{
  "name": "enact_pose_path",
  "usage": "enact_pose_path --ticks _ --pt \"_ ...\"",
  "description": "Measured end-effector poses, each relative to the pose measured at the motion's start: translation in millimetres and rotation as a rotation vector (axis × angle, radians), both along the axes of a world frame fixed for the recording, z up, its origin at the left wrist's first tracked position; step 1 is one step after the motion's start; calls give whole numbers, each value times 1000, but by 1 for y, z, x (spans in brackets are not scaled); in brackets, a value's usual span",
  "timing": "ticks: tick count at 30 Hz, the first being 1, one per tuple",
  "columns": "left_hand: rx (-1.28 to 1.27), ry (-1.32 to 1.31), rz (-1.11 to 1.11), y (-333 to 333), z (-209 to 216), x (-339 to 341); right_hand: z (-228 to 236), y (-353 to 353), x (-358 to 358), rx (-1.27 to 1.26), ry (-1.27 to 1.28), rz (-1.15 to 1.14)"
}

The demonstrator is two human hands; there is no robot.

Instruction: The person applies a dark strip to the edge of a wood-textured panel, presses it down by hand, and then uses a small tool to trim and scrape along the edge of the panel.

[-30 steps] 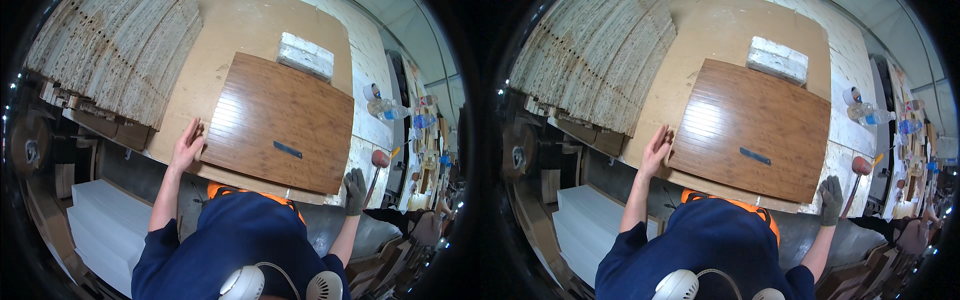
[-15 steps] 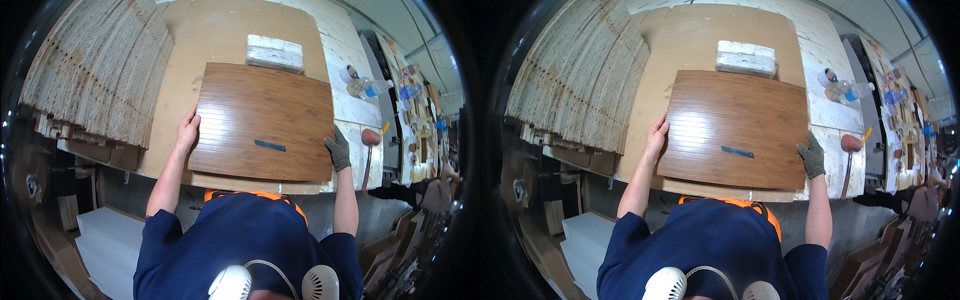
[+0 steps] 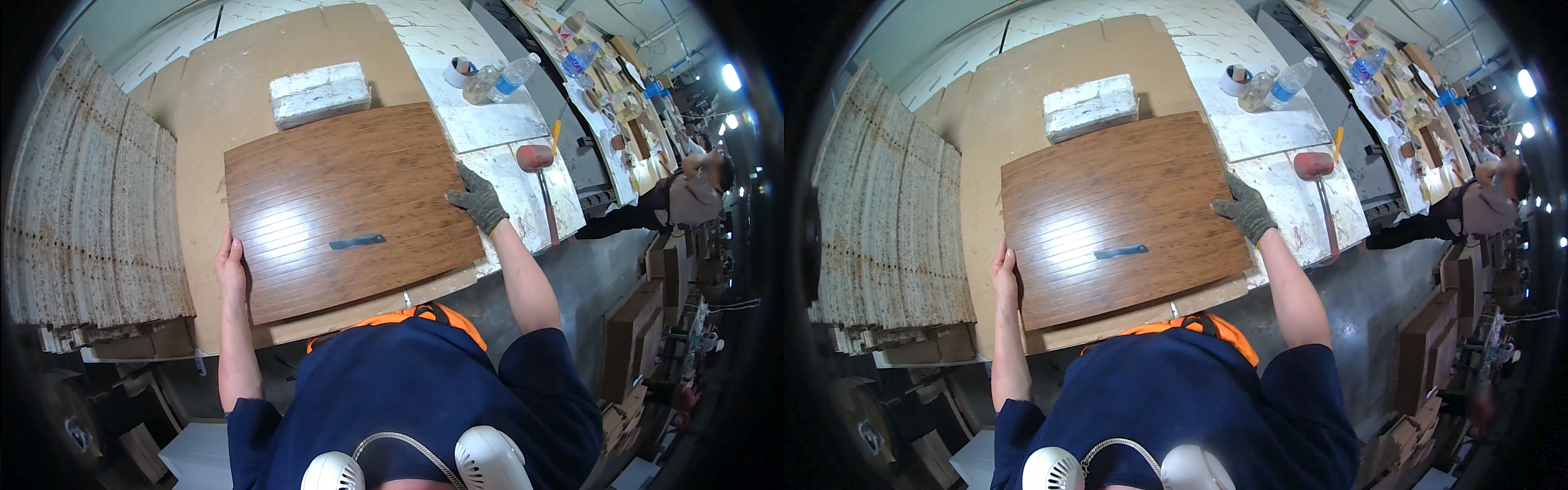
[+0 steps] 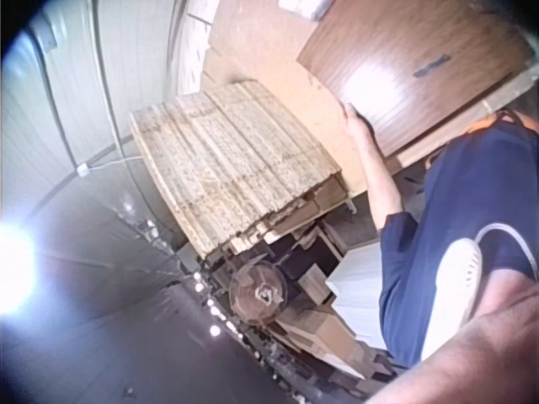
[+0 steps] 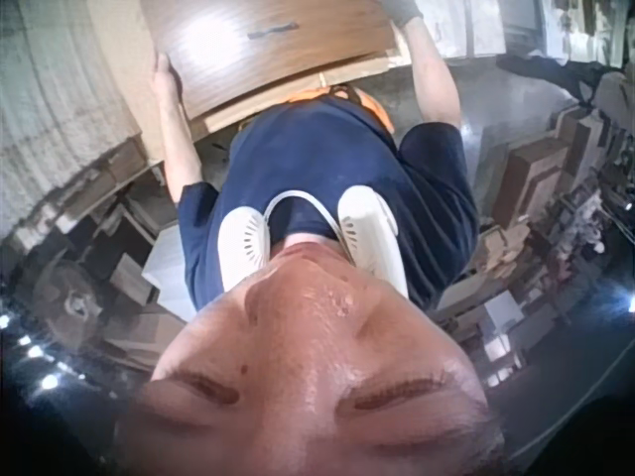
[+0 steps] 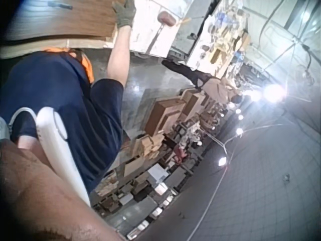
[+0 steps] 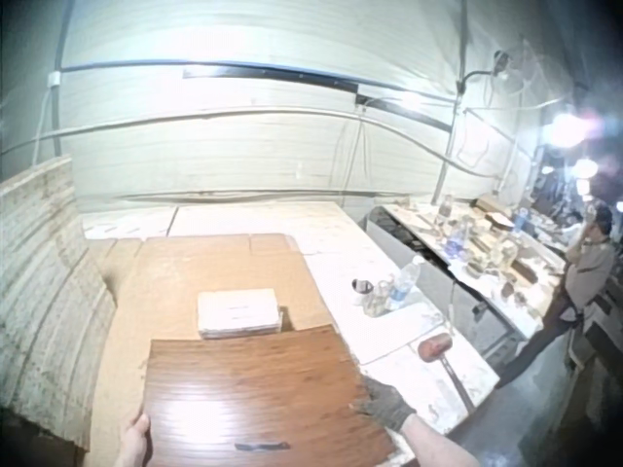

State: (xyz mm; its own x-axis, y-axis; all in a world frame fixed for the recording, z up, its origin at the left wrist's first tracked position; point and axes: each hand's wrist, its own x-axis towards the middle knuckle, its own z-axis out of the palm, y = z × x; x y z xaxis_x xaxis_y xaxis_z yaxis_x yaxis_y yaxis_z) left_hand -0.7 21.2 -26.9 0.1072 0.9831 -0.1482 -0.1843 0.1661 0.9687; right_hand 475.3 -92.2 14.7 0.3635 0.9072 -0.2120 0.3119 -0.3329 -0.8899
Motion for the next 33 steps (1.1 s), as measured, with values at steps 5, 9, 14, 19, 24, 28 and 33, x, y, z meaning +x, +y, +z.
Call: enact_pose_path --ticks 5,9,14,19,24,28,33 --pt "-3 59 5 3 -2 1 -10 4 12 12 0 12" --pt "-44 99 76 -3 -6 -6 4 11 -1 16 66 35" --pt "-67 190 83 -1 0 2 -1 5 -2 74 290 18" --pt "-32 123 90 -7 16 11 -2 4 -1 104 332 4" --pt "-57 122 101 -10 21 8 0 8 -3 64 312 -22" --pt "-52 137 99 -10 23 11 0 8 0 92 325 -1" --pt "-57 156 93 -7 17 8 3 8 -2 54 307 -17"
